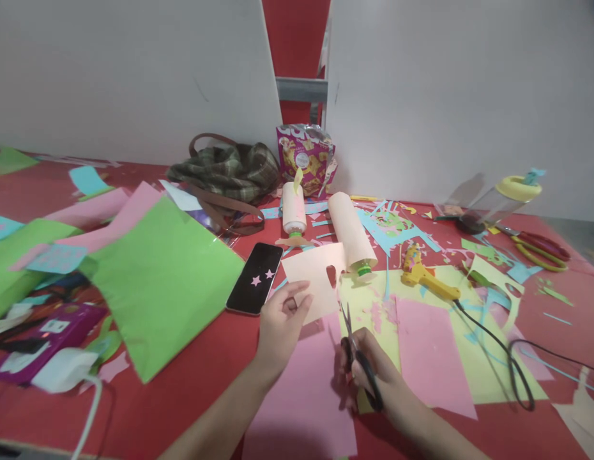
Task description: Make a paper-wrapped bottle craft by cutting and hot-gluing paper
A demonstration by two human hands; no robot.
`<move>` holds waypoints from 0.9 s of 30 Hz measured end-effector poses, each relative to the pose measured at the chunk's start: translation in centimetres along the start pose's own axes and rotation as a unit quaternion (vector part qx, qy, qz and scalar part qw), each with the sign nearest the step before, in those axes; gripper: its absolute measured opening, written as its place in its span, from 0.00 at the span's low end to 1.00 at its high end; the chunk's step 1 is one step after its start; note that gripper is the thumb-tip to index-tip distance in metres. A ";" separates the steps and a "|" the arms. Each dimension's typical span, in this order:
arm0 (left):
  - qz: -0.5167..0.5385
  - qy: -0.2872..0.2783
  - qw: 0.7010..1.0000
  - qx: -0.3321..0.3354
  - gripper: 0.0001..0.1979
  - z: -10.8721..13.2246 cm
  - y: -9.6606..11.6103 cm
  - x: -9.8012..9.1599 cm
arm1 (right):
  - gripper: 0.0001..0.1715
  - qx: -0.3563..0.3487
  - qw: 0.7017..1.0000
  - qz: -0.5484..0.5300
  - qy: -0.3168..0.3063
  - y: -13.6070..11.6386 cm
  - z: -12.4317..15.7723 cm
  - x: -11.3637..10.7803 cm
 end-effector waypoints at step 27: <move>-0.019 -0.034 0.999 0.007 0.16 0.8 0.0 0.4 | 0.20 0.026 0.999 0.001 -0.026 0.1 0.0 -0.2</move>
Point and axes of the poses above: each hand's wrist, its own z-axis away from the middle knuckle, its own x-axis out of the palm, y = z × x, the point moved 3 cm from there along -z, towards the middle knuckle, and after that the axes turned 7 degrees about z, right-handed, at the moved point
